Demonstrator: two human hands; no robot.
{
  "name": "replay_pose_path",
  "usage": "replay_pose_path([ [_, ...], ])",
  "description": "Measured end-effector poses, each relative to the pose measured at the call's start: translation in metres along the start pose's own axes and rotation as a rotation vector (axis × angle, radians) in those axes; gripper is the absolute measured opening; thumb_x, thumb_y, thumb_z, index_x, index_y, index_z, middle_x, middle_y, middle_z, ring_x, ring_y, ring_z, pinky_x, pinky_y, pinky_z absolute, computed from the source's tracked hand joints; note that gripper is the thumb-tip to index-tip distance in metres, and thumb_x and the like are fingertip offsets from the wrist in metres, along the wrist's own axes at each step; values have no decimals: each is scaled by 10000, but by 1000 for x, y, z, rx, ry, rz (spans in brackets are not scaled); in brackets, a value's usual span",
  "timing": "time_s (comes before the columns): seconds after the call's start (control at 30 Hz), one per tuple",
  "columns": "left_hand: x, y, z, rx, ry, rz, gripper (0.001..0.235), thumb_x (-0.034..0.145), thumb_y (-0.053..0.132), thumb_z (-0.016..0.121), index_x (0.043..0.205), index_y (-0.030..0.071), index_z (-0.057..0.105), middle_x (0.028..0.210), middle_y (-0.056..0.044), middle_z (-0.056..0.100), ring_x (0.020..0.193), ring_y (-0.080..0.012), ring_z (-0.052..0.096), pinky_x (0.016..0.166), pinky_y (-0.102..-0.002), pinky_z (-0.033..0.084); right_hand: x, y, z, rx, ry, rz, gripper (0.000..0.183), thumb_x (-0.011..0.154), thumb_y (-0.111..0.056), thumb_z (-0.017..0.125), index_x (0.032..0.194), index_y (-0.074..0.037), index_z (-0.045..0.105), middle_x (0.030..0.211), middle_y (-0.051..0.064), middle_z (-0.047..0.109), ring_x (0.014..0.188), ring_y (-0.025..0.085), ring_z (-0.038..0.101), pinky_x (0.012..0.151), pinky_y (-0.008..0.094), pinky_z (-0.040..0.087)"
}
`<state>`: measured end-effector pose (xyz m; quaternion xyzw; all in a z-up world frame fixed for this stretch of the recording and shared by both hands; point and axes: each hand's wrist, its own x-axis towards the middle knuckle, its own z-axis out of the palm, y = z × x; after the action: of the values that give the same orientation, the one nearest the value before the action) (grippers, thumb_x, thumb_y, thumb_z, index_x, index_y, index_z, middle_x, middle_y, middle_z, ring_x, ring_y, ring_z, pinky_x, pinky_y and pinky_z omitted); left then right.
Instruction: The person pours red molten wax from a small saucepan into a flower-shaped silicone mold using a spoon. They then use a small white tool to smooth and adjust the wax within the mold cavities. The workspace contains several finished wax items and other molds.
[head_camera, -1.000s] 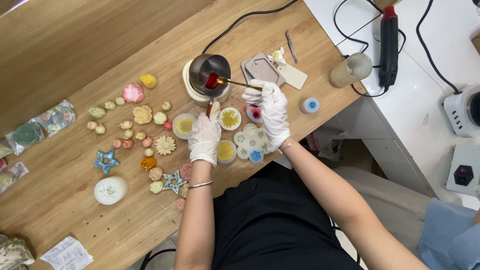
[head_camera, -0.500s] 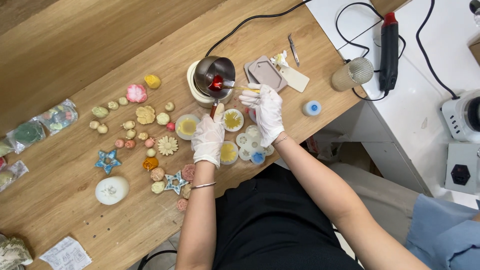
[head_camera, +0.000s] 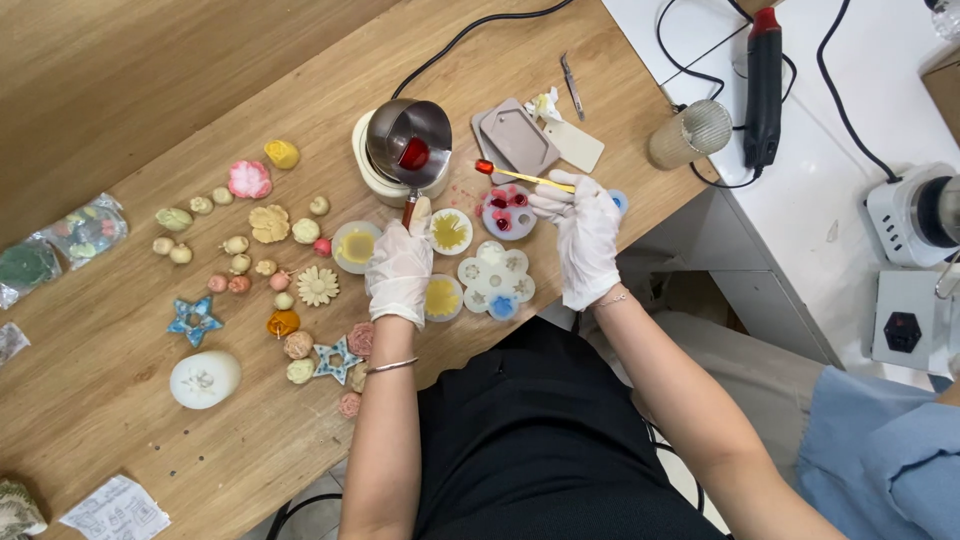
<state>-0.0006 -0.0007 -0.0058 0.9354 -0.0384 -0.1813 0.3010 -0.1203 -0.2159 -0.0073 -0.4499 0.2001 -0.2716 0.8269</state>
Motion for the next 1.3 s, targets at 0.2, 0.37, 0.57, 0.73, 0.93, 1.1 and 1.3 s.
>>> replay_pose_path([
  [0.2,-4,8,-7,-15,-5,-28,789,974,729,349,1042,22,691,1034,-315,695,1026,-503,653,877,-563,512,-9,4,-50,-44,138,25,424,1099,-330,488,1222,67,572,1018,212,707,861,263,727,839,393,611],
  [0.37,-3,10,-5,11,-2,-37,794,988,727,342,1037,14,685,1027,-318,696,1022,-508,654,873,-568,512,-11,17,-72,-159,158,4,429,1108,-333,468,1205,66,588,1000,197,719,842,247,733,821,377,615],
  [0.57,12,-31,22,81,80,209,700,1038,638,291,1218,94,692,1021,-314,695,955,-520,658,807,-587,505,-15,17,-66,-444,82,-102,385,1133,-292,429,1203,42,607,1016,160,740,881,215,745,848,341,621],
  [0.73,-4,5,-3,56,35,-3,763,1005,693,355,1014,5,683,993,-313,696,989,-511,660,839,-566,523,-27,5,-47,-711,-17,-235,303,1142,-221,455,1216,27,613,1039,139,740,930,199,742,863,317,606],
  [0.93,4,-5,6,86,19,23,766,1018,702,345,1014,9,672,987,-320,693,974,-509,668,846,-565,528,-38,-8,-34,-1060,-166,-572,205,1132,-115,515,1251,16,618,1061,121,746,976,203,757,880,306,612],
  [1.1,1,3,0,58,28,13,775,987,715,347,1010,12,672,998,-329,685,985,-515,654,849,-573,516,-37,-6,-37,-1102,-189,-594,187,1119,-88,530,1239,18,627,1049,122,744,967,205,758,860,299,606],
  [1.3,-3,7,-2,21,8,-18,795,987,734,340,1018,11,671,1006,-325,696,1011,-507,662,871,-570,520,-40,-17,-24,-887,-96,-387,264,1143,-157,489,1250,38,630,1050,129,748,958,216,743,894,320,610],
])
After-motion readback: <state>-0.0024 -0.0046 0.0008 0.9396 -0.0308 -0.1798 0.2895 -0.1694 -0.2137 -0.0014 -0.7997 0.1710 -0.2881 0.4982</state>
